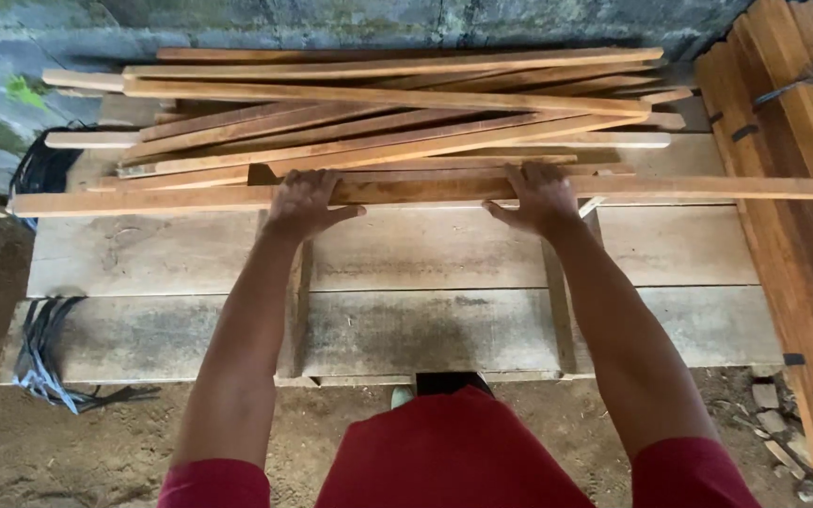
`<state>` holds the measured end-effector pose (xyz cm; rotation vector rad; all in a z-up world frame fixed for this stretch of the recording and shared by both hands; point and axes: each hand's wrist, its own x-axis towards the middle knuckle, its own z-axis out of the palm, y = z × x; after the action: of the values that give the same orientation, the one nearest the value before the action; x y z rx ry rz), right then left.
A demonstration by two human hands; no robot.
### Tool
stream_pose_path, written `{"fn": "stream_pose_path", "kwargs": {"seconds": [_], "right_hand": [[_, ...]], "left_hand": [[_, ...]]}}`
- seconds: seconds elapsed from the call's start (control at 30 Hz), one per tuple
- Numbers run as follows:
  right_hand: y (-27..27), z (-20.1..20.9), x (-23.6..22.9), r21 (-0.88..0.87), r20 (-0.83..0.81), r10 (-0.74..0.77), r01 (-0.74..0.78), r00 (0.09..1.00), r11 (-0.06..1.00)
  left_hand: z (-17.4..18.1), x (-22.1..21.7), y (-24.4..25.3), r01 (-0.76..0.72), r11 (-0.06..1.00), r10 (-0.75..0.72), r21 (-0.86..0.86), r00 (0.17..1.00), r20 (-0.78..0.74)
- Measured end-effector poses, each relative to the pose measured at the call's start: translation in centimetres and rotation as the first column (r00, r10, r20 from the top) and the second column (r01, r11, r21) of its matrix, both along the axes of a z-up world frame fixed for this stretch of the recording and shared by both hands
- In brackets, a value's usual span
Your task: Arranging and sorting thin wooden slats on a workbench in a woodworking area.
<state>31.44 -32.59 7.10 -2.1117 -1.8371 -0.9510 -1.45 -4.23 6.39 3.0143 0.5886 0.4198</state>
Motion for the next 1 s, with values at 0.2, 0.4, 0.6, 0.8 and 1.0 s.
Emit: {"fn": "stream_pose_path", "kwargs": {"seconds": [0.2,0.4,0.6,0.8,1.0], "right_hand": [[-0.2,-8.2,4.0,-0.061,0.024,0.057,-0.055,0.998,0.997],[0.3,-11.8,5.2,-0.178,-0.005,0.059,-0.059,0.998,0.982],[2.0,-15.8,6.8,0.031,0.008,-0.073,0.073,0.997,0.997],[1.6,-16.4,4.7,-0.073,-0.005,-0.133,0.132,0.991,0.988],[1.6,-20.1,3.2,-0.221,-0.083,-0.108,0.088,0.991,0.971]], "left_hand": [[-2.7,-0.4,-0.3,0.025,0.979,-0.039,0.203,0.997,0.068],[-7.7,0.3,1.2,-0.022,0.947,-0.016,0.321,0.993,0.116],[-16.8,3.0,3.8,-0.098,0.901,-0.001,0.423,0.974,0.228],[-16.9,2.3,1.2,-0.162,0.938,0.128,0.307,0.983,0.128],[-23.7,2.6,0.6,-0.211,0.959,0.206,0.191,0.978,0.042]]}}
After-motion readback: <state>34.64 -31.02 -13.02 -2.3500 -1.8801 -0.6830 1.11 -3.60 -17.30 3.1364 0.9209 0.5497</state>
